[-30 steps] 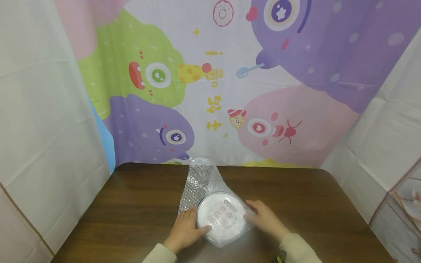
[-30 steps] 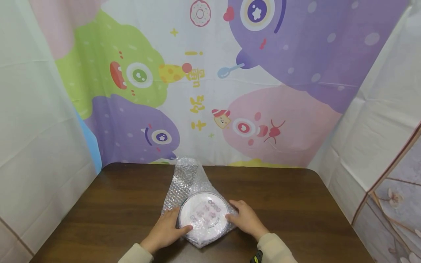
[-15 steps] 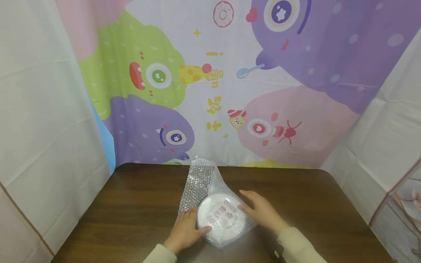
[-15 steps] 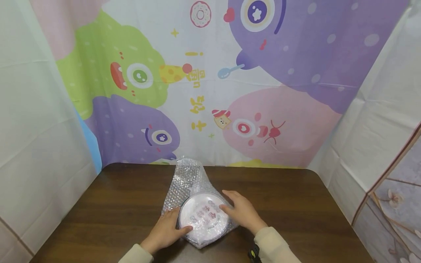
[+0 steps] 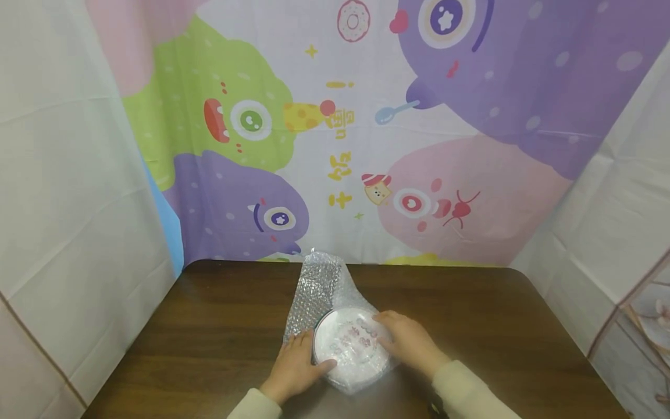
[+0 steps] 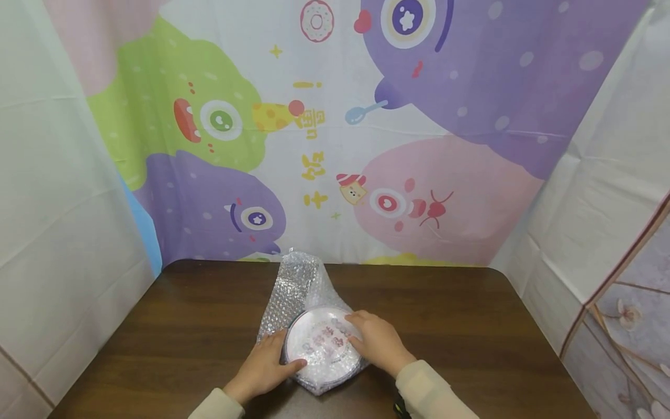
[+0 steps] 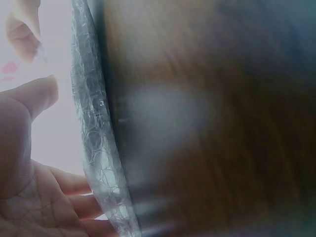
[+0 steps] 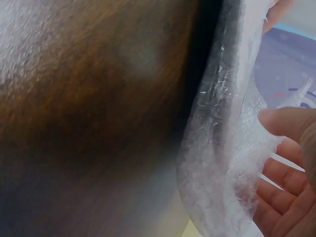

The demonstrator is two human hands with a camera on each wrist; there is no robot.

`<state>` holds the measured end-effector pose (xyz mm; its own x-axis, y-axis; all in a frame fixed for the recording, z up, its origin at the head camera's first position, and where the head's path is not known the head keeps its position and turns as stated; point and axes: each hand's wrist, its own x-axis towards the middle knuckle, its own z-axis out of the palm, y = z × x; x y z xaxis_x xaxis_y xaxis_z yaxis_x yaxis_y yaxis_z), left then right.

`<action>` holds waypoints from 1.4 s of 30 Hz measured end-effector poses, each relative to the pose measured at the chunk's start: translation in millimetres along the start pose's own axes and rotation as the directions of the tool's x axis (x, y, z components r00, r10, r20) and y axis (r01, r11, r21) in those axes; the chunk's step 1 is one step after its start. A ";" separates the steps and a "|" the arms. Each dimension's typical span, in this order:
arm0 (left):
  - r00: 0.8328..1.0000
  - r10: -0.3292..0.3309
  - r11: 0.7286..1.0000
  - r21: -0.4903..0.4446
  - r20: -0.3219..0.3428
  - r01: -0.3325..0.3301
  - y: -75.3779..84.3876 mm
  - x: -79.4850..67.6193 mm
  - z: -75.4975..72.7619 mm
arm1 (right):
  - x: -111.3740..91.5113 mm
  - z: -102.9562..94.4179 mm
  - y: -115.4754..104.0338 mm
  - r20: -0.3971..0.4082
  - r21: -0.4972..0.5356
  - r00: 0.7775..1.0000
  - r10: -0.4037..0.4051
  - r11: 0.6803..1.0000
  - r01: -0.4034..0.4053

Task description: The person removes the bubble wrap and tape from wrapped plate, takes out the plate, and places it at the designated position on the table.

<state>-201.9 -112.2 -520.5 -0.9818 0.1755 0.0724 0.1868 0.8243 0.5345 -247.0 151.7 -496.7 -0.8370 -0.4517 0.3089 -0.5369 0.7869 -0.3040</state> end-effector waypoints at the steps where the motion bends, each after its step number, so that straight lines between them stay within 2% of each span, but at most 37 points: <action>1: 1.000 -0.001 1.000 -0.002 0.000 0.001 -0.1 0.0 0.0 | 0.4 0.2 0.2 -0.011 -0.005 1.000 -0.005 1.000 0.005; 7: 1.000 -0.006 1.000 -0.005 0.002 0.006 -0.9 0.6 0.8 | 1.4 3.5 3.8 -0.078 -0.023 0.997 -0.014 1.000 0.013; 15: 1.000 -0.017 1.000 -0.003 0.001 0.017 0.7 -0.1 0.2 | 1.7 4.5 6.1 -0.197 -0.013 0.980 -0.002 1.000 -0.001; 23: 0.999 -0.041 0.999 -0.006 0.010 0.041 3.6 -1.2 -1.0 | 4.6 0.3 11.4 -0.230 0.019 0.972 0.048 0.999 -0.045; 33: 0.999 -0.050 0.999 -0.014 0.009 0.050 6.4 -3.0 -1.9 | 6.5 -7.3 26.1 -0.232 0.071 0.966 0.118 0.992 -0.104; 42: 0.999 -0.050 0.999 -0.001 -0.005 0.050 6.7 -3.6 -1.0 | 11.5 -9.7 39.2 -0.261 0.147 0.949 0.174 0.979 -0.139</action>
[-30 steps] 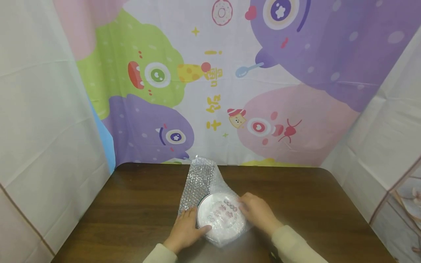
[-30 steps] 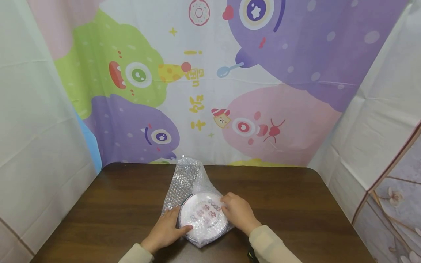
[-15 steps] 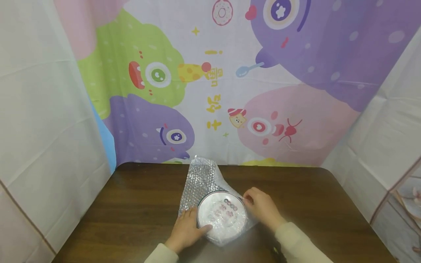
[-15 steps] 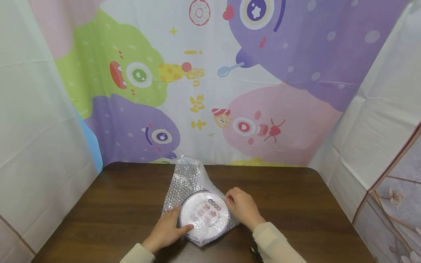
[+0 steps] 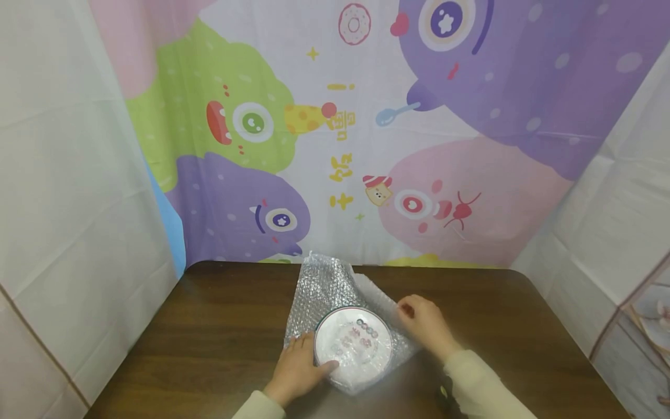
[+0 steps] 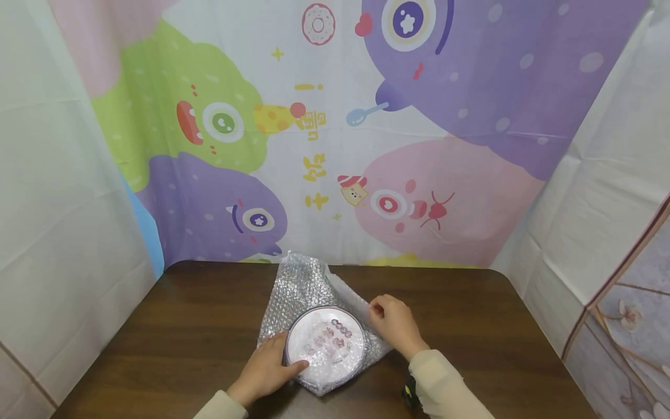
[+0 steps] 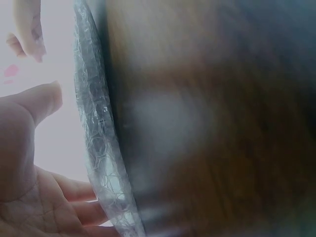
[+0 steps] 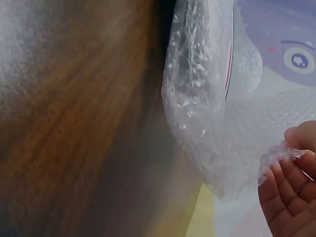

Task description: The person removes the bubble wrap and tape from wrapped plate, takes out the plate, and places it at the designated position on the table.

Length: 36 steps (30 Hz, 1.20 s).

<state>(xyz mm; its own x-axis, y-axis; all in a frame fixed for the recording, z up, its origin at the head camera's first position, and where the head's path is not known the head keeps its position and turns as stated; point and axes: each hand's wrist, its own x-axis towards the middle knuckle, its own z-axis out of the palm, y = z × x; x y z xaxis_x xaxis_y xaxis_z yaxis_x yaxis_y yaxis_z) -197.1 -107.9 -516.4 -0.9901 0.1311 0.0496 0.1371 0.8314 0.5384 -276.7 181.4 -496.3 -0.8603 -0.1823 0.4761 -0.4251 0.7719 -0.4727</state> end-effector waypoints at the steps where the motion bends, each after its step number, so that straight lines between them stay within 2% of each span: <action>1: 1.000 0.001 1.000 0.000 -0.003 -0.001 0.1 -0.1 0.1 | 1.1 0.0 1.5 0.000 0.013 1.000 0.013 1.000 -0.013; 11: 1.000 0.001 1.000 0.005 -0.010 -0.001 1.1 -1.1 0.4 | 10.5 -2.6 17.0 0.036 0.073 0.991 0.129 0.989 -0.131; 18: 1.000 -0.010 1.000 0.010 -0.002 0.010 1.3 -1.4 0.7 | 12.8 -1.3 27.0 0.064 0.099 0.976 0.207 0.972 -0.213; 25: 1.000 -0.014 1.000 0.012 0.001 0.014 1.8 -1.3 0.9 | 12.6 1.1 38.3 0.090 0.088 0.960 0.266 0.958 -0.274; 36: 1.000 -0.008 1.000 0.022 -0.011 0.008 1.3 -0.8 2.1 | 8.3 5.2 52.3 0.174 0.029 0.925 0.339 0.937 -0.349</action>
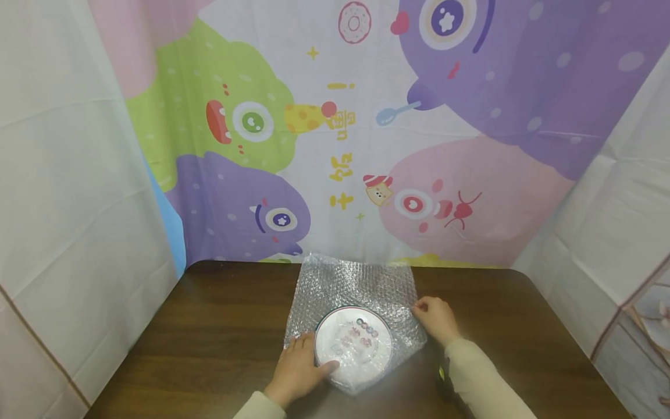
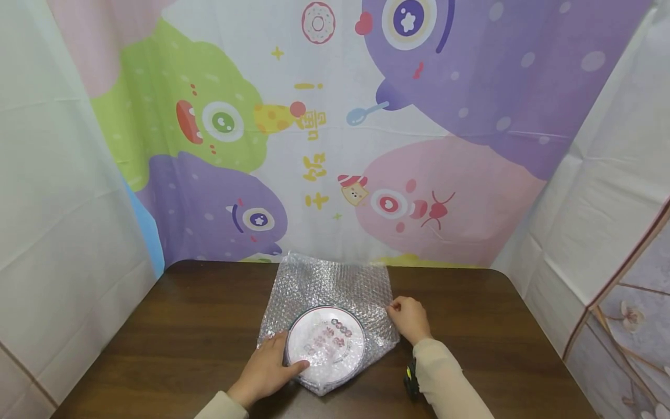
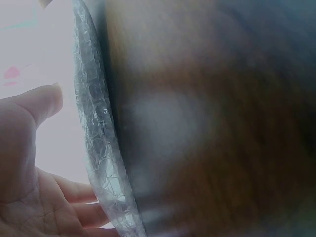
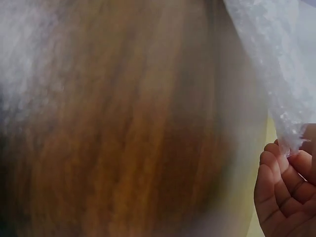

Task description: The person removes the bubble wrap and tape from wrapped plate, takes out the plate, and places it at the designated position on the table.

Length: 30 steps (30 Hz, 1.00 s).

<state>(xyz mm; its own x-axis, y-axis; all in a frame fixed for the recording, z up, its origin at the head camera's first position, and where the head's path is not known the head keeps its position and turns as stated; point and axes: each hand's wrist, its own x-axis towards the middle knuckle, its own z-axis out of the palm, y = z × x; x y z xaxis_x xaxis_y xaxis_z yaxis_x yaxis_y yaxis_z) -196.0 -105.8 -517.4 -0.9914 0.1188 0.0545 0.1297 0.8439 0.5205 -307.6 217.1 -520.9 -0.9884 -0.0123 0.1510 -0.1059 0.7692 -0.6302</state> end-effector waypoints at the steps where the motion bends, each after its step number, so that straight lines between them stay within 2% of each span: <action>1: 1.000 -0.001 1.000 0.000 0.001 0.001 0.1 0.0 0.2 | 0.0 0.2 0.7 0.003 -0.003 1.000 0.006 1.000 -0.006; 10: 1.000 -0.005 1.000 -0.005 -0.002 0.005 1.4 0.1 1.4 | 0.8 2.0 2.8 0.026 -0.036 0.999 0.037 0.999 -0.036; 15: 1.000 -0.003 1.000 -0.007 -0.003 0.003 1.6 1.1 2.4 | 1.8 0.6 4.1 0.009 -0.021 0.999 0.038 0.999 -0.037; 22: 1.000 -0.003 1.000 0.000 -0.005 0.003 1.5 2.3 2.9 | 5.1 -9.6 -1.0 -0.043 -0.008 0.999 -0.010 1.000 0.010; 27: 1.000 -0.010 1.000 0.013 -0.002 0.010 1.0 2.8 3.3 | 3.2 -17.1 -12.0 -0.061 -0.030 0.997 -0.044 0.999 0.042; 30: 1.000 -0.015 1.000 0.018 0.005 0.015 1.1 3.0 3.5 | -0.3 -19.0 -19.5 -0.048 -0.069 0.995 -0.091 0.994 0.087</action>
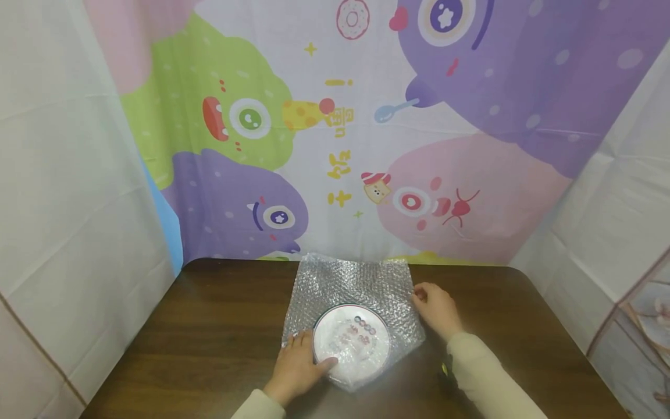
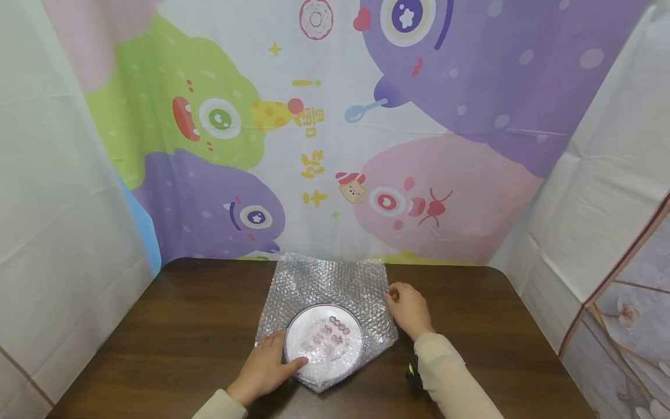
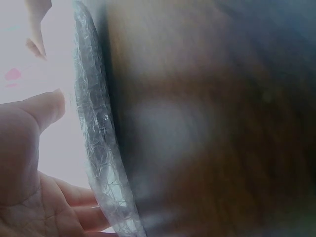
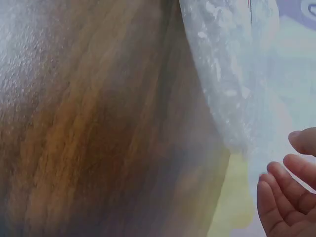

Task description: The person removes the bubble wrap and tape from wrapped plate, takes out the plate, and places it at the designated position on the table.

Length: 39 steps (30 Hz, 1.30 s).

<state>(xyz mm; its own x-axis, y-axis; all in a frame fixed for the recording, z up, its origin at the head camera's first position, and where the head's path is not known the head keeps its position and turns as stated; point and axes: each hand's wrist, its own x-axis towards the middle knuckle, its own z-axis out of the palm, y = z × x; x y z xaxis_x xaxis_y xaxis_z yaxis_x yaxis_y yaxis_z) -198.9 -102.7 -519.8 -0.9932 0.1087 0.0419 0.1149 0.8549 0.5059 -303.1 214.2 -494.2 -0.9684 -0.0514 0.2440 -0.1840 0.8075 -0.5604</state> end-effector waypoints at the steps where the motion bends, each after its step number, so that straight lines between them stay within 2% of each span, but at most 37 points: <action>1: 1.000 -0.001 1.000 0.001 0.002 0.001 0.1 0.0 -0.2 | -0.9 -0.2 -2.4 0.003 -0.012 1.000 -0.025 1.000 0.025; 8: 1.000 0.001 1.000 -0.007 -0.001 -0.001 1.6 -0.9 -1.6 | -10.2 8.4 -10.3 0.065 -0.116 0.976 -0.206 0.970 0.212; 14: 1.000 0.002 1.000 -0.008 0.001 -0.002 2.1 -0.9 -1.4 | -15.6 20.2 -8.0 0.110 -0.206 0.948 -0.297 0.927 0.315; 19: 1.000 -0.004 1.000 -0.015 0.008 0.004 2.6 -1.6 -1.8 | -19.0 26.0 -6.7 0.161 -0.224 0.946 -0.282 0.923 0.313; 25: 1.000 -0.011 1.000 -0.022 0.013 0.012 2.7 -2.6 -1.9 | -22.0 32.5 -4.3 0.228 -0.206 0.947 -0.227 0.939 0.275; 39: 1.000 -0.003 1.000 -0.019 -0.008 0.003 1.5 -2.8 -2.3 | -20.8 36.4 -2.8 0.287 -0.152 0.944 -0.164 0.965 0.214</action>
<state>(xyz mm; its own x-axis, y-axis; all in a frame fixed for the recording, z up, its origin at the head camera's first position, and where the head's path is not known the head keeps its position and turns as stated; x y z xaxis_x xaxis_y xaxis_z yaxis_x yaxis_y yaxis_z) -196.0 -102.9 -517.1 -0.9937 0.1019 0.0477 0.1118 0.8455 0.5222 -288.6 191.7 -526.5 -0.9321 -0.3495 0.0947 -0.3590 0.8577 -0.3681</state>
